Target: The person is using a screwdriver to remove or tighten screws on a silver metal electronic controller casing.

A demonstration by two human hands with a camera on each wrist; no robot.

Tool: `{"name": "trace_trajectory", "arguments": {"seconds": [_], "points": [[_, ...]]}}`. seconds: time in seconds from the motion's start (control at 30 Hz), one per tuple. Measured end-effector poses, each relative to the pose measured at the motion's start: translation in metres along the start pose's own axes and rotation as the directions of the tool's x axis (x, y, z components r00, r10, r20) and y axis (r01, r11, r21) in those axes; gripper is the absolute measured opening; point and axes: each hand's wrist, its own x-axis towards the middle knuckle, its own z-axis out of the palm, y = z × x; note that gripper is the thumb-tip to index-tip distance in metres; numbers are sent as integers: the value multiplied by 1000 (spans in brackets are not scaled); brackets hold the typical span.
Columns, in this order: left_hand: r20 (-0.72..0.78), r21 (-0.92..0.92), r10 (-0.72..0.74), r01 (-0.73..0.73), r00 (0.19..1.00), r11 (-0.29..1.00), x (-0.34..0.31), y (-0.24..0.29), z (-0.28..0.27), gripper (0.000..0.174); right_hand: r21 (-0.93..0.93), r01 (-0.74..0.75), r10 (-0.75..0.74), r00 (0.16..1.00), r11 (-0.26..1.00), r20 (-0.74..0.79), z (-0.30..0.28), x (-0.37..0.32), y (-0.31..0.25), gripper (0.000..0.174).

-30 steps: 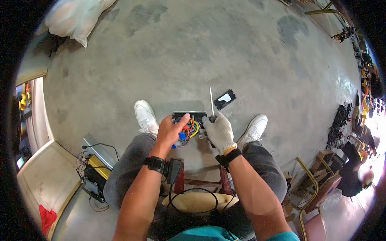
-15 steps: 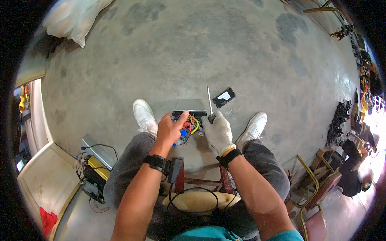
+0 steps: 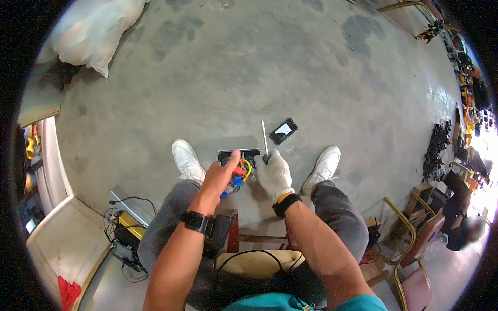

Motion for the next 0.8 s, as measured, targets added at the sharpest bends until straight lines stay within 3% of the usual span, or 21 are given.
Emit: {"name": "trace_trajectory", "arguments": {"seconds": [0.07,0.13,0.2,0.27,0.33,0.43,0.5,0.8], "points": [[149,-27,136,-133,979,991,-11,1,-1,64,-4,-11,11,1000,1000,-10,0,-2,1,36],[145,-47,135,-129,980,990,-12,-8,2,58,9,19,-19,1000,1000,-18,2,2,7,37],[8,71,38,-39,999,997,-3,-27,8,54,23,18,-18,1000,1000,-3,3,4,8,37],[-71,108,71,-63,995,992,-2,-33,16,55,41,8,-8,1000,999,3,5,6,14,37],[-147,144,111,-90,983,985,5,-44,20,56,-80,84,-86,996,993,-29,9,10,20,39],[-125,188,183,-158,975,969,9,-51,22,70,26,-25,24,1000,999,10,3,5,6,37],[-212,318,160,-87,964,944,-13,-26,26,83,29,-26,26,1000,999,4,1,4,4,37],[-120,387,195,-135,973,912,-34,7,30,95,-1,-35,35,996,999,81,-2,7,9,37]]}}
